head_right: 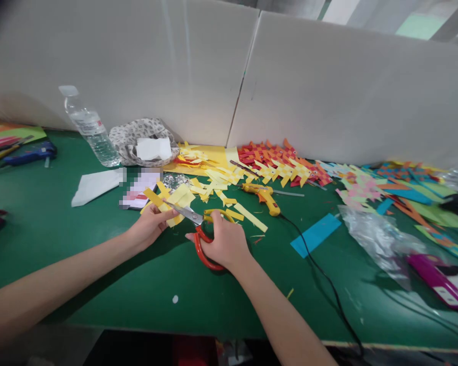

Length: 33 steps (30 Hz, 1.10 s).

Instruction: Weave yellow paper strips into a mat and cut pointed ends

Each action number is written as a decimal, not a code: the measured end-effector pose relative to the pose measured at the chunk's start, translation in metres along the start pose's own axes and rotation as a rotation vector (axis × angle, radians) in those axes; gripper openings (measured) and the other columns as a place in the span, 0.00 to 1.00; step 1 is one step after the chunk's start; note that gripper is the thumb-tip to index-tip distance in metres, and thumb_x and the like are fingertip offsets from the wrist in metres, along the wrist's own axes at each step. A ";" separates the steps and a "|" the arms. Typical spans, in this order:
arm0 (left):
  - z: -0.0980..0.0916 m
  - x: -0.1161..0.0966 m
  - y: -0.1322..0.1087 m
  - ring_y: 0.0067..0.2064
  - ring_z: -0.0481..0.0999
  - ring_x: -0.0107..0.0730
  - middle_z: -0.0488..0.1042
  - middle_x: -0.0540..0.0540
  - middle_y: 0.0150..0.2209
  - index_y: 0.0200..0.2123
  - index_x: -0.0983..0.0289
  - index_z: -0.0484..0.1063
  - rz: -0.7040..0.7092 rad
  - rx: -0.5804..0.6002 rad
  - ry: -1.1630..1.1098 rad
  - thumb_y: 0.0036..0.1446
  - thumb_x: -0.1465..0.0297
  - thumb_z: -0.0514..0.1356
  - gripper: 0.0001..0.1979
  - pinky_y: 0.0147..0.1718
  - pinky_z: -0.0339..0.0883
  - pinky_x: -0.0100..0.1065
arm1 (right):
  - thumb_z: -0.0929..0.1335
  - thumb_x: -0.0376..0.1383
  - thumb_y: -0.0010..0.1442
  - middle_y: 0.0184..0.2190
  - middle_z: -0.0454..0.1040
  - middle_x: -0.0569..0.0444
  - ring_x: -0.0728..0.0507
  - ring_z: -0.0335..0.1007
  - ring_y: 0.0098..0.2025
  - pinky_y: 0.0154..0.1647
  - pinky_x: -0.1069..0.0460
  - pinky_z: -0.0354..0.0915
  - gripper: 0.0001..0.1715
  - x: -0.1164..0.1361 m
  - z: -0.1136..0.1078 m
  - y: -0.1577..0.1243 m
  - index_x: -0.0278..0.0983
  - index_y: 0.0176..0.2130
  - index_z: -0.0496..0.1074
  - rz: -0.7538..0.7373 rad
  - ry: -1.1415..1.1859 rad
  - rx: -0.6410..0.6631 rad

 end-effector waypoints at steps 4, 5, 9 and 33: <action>0.003 0.000 -0.001 0.37 0.79 0.32 0.80 0.56 0.38 0.36 0.65 0.76 -0.016 0.017 -0.051 0.42 0.72 0.70 0.15 0.36 0.71 0.28 | 0.65 0.56 0.51 0.19 0.68 0.57 0.44 0.66 0.19 0.20 0.53 0.50 0.26 -0.001 0.001 0.001 0.38 0.36 0.60 0.025 0.013 -0.006; 0.003 0.000 -0.001 0.37 0.79 0.32 0.80 0.56 0.38 0.37 0.65 0.76 -0.019 0.016 -0.063 0.43 0.72 0.69 0.14 0.36 0.71 0.28 | 0.65 0.56 0.50 0.19 0.69 0.57 0.44 0.67 0.20 0.20 0.53 0.50 0.26 -0.001 0.001 0.001 0.38 0.36 0.60 0.032 0.009 -0.006; 0.002 -0.001 -0.001 0.35 0.79 0.32 0.80 0.56 0.36 0.36 0.65 0.77 -0.015 0.002 -0.098 0.44 0.70 0.69 0.12 0.36 0.72 0.28 | 0.65 0.57 0.50 0.20 0.70 0.55 0.42 0.70 0.22 0.20 0.53 0.51 0.27 -0.001 0.001 0.000 0.38 0.35 0.60 0.041 -0.009 -0.001; -0.003 0.001 0.003 0.40 0.79 0.37 0.79 0.57 0.40 0.38 0.67 0.76 -0.017 -0.028 -0.072 0.44 0.70 0.69 0.15 0.37 0.74 0.30 | 0.64 0.55 0.51 0.16 0.66 0.58 0.44 0.65 0.18 0.19 0.53 0.50 0.24 -0.004 0.003 0.002 0.39 0.34 0.58 0.091 -0.005 0.036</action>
Point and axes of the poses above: each hand's wrist, its own y-axis towards the middle knuckle, its own z-axis out of the palm, x = y × z, the point moved 5 cm from there along y, towards the middle knuckle
